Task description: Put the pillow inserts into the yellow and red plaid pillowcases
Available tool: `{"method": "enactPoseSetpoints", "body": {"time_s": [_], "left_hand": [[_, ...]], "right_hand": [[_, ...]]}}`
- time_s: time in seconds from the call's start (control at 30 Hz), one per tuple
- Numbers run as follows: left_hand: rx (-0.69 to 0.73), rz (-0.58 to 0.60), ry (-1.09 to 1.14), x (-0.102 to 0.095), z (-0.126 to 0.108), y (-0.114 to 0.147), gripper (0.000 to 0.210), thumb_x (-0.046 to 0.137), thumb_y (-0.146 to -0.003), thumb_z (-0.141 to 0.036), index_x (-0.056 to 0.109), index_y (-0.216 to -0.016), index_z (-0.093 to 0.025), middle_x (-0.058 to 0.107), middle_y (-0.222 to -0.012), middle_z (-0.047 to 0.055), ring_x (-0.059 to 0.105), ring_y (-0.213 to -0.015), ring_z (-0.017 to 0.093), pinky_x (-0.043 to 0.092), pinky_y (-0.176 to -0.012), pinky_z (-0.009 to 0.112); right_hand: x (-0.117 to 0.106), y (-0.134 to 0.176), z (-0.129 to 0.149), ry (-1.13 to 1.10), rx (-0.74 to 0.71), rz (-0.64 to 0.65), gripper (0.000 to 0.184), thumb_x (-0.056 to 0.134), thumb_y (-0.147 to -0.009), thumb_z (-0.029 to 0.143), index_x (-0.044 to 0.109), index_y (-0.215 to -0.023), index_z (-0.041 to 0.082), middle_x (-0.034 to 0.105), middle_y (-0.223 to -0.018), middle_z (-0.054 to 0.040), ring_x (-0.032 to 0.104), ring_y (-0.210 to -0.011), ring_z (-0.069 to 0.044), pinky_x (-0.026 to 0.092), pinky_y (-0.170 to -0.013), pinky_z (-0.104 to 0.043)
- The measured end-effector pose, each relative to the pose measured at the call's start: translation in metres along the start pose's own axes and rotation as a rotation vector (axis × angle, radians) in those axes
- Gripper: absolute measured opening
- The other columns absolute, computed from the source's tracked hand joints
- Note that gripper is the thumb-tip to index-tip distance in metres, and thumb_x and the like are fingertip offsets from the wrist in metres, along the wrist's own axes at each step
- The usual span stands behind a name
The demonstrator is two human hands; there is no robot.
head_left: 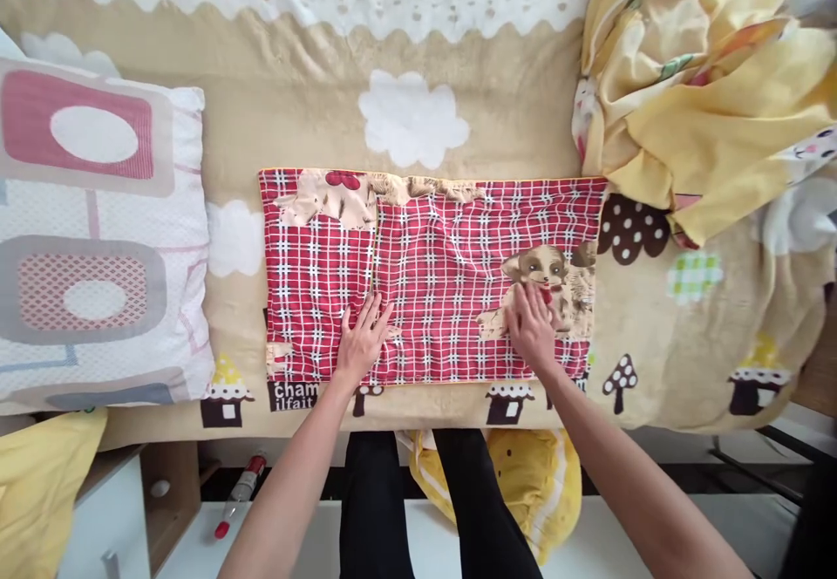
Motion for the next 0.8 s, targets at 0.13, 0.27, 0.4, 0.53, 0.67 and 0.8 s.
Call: {"method": "enactPoseSetpoints", "body": {"time_s": [0.13, 0.27, 0.4, 0.53, 0.67, 0.8], "left_hand": [[0.076, 0.092, 0.055, 0.010, -0.033, 0.050, 0.056, 0.036, -0.098, -0.024, 0.026, -0.154, -0.029, 0.034, -0.157, 0.008, 0.034, -0.146, 0.022, 0.023, -0.120, 0.056], [0.008, 0.165, 0.211, 0.005, -0.030, 0.138, 0.055, 0.039, -0.094, -0.023, 0.040, -0.149, -0.029, 0.045, -0.152, 0.008, 0.042, -0.141, 0.023, 0.032, -0.117, 0.047], [-0.737, -0.274, 0.576, -0.051, 0.103, 0.222, 0.029, 0.061, -0.079, -0.048, 0.076, -0.089, -0.026, 0.074, -0.109, 0.014, 0.065, -0.112, 0.034, 0.045, -0.103, 0.055], [-1.215, -0.655, 0.753, -0.109, 0.230, 0.259, 0.064, 0.038, -0.077, -0.078, 0.068, -0.088, -0.022, 0.069, -0.077, 0.012, 0.069, -0.084, 0.033, 0.054, -0.079, 0.055], [-1.284, -0.887, 1.087, -0.152, 0.299, 0.218, 0.078, 0.025, -0.079, -0.080, 0.061, -0.115, -0.021, 0.069, -0.095, 0.014, 0.066, -0.097, 0.029, 0.054, -0.082, 0.047], [-1.270, -0.908, 1.220, -0.179, 0.295, 0.179, 0.072, 0.036, -0.080, -0.075, 0.059, -0.122, -0.020, 0.070, -0.102, 0.013, 0.064, -0.103, 0.028, 0.054, -0.086, 0.047]], "right_hand": [[0.002, 0.042, -0.022, 0.034, 0.240, 0.006, 0.059, 0.021, -0.102, 0.040, 0.023, -0.157, 0.018, 0.028, -0.161, -0.0135, 0.022, -0.150, -0.027, 0.017, -0.118, -0.050], [0.023, 0.108, 0.009, -0.062, 0.362, 0.087, 0.065, 0.018, -0.100, 0.046, 0.020, -0.158, 0.017, 0.027, -0.161, -0.0159, 0.024, -0.149, -0.029, 0.021, -0.115, -0.054], [0.050, 0.159, 0.047, -0.198, 0.444, 0.239, 0.072, 0.024, -0.094, 0.049, 0.018, -0.157, 0.016, 0.026, -0.161, -0.0184, 0.025, -0.148, -0.034, 0.028, -0.110, -0.060], [0.053, 0.165, 0.088, -0.279, 0.316, 0.349, 0.068, 0.029, -0.089, 0.035, 0.023, -0.155, 0.022, 0.031, -0.159, -0.0142, 0.035, -0.143, -0.032, 0.032, -0.107, -0.059], [0.037, 0.155, 0.091, -0.326, 0.341, 0.325, 0.067, 0.030, -0.088, 0.035, 0.025, -0.154, 0.023, 0.036, -0.157, -0.0128, 0.043, -0.137, -0.033, 0.038, -0.102, -0.058], [0.034, 0.148, 0.080, -0.409, 0.365, 0.369, 0.066, 0.034, -0.085, 0.040, 0.037, -0.149, 0.022, 0.050, -0.146, -0.0146, 0.049, -0.132, -0.036, 0.041, -0.099, -0.058]]}}
Point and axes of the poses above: each hand's wrist, its own y-axis away from the middle knuckle, its own x-axis out of the palm, z = x × y, the point moved 10 cm from there along -y, towards the middle knuckle
